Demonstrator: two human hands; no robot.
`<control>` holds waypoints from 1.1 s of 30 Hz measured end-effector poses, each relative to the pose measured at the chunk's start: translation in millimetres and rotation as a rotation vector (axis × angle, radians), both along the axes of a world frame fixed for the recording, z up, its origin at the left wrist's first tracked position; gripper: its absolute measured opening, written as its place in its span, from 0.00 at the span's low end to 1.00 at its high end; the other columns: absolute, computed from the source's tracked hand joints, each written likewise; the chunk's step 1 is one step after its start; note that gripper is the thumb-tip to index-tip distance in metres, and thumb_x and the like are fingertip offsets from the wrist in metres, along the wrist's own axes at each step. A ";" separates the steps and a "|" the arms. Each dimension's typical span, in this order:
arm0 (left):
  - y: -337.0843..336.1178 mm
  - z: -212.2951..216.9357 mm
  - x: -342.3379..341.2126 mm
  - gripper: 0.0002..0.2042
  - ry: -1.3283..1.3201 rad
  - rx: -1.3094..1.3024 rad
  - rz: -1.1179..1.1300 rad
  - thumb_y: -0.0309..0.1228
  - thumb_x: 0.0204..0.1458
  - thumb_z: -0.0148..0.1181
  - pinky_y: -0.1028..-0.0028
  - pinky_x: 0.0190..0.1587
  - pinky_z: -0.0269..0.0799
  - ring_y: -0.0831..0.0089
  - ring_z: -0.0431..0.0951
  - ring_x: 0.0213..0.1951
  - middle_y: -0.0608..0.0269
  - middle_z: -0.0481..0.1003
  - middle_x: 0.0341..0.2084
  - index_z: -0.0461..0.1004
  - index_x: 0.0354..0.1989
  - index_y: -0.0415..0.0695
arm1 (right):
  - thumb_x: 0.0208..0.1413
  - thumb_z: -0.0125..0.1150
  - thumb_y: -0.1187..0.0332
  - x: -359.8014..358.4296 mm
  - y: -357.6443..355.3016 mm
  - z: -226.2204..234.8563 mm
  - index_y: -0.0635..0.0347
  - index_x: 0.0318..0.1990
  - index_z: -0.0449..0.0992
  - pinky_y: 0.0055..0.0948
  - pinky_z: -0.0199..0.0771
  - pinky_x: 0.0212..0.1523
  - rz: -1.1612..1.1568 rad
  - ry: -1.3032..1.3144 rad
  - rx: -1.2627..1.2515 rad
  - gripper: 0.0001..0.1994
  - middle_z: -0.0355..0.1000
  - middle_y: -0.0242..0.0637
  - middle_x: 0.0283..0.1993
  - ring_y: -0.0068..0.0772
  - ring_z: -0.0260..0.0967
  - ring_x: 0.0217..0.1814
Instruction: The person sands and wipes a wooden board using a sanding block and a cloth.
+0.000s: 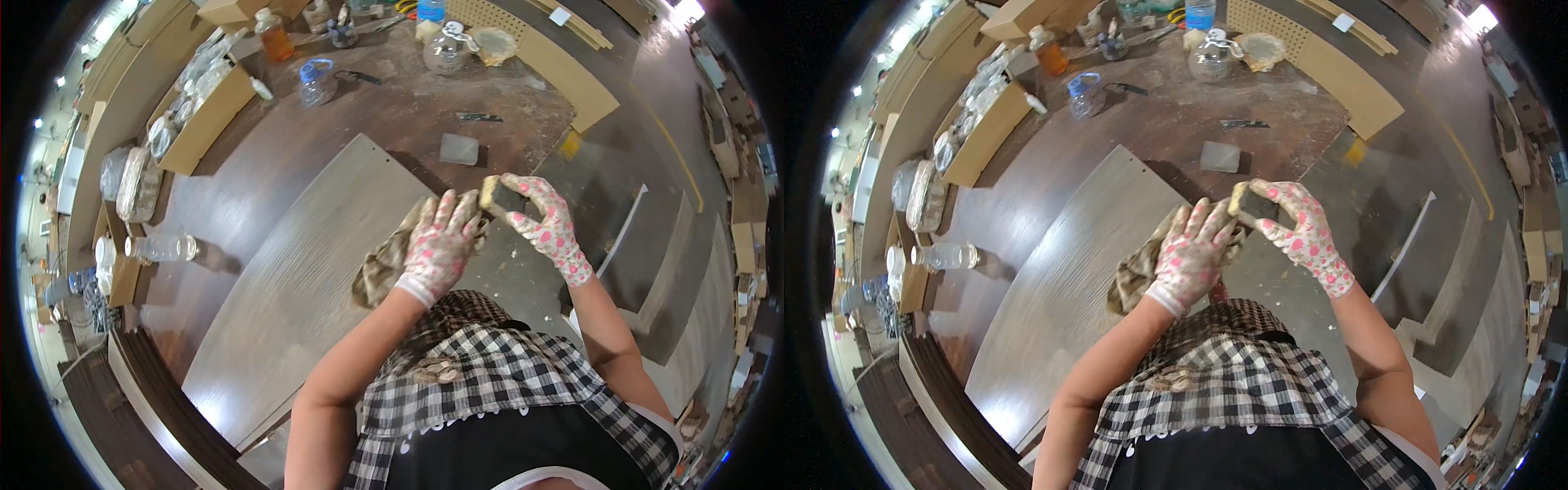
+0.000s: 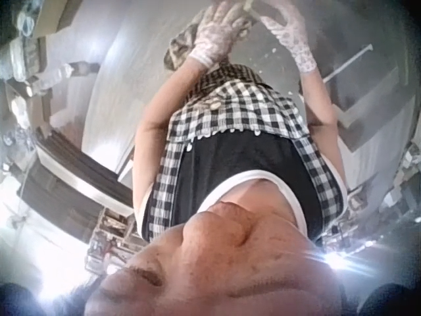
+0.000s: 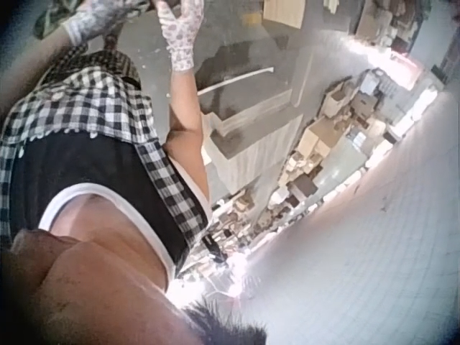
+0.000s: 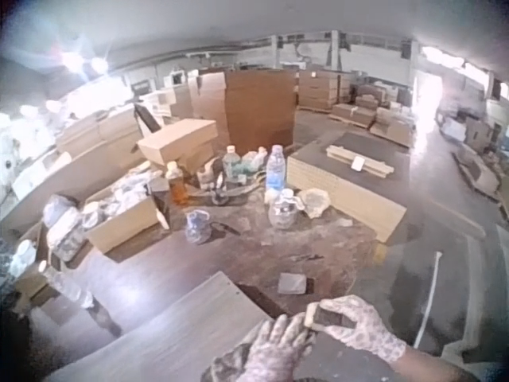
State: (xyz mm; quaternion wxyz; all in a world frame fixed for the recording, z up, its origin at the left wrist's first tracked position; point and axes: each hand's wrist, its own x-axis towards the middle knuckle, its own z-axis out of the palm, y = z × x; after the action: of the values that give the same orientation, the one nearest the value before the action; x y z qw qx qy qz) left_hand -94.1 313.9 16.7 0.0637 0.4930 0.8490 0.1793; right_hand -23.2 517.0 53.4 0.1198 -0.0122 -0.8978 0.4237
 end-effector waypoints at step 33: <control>-390.3 -2.7 180.4 0.12 0.541 0.252 1.295 0.26 0.52 0.56 0.69 0.49 0.71 0.68 0.75 0.45 0.59 0.74 0.48 0.74 0.46 0.42 | 0.60 0.54 0.66 -80.8 28.6 -32.8 0.67 0.61 0.60 0.30 0.60 0.61 -0.279 0.187 -0.269 0.24 0.62 0.40 0.60 0.31 0.61 0.60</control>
State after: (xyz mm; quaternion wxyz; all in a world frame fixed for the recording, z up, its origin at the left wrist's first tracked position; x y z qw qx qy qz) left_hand 86.3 -76.5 14.0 -0.3261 -0.0794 0.9301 0.1492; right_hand -104.0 545.7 20.6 0.2574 -0.1126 -0.8076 0.5185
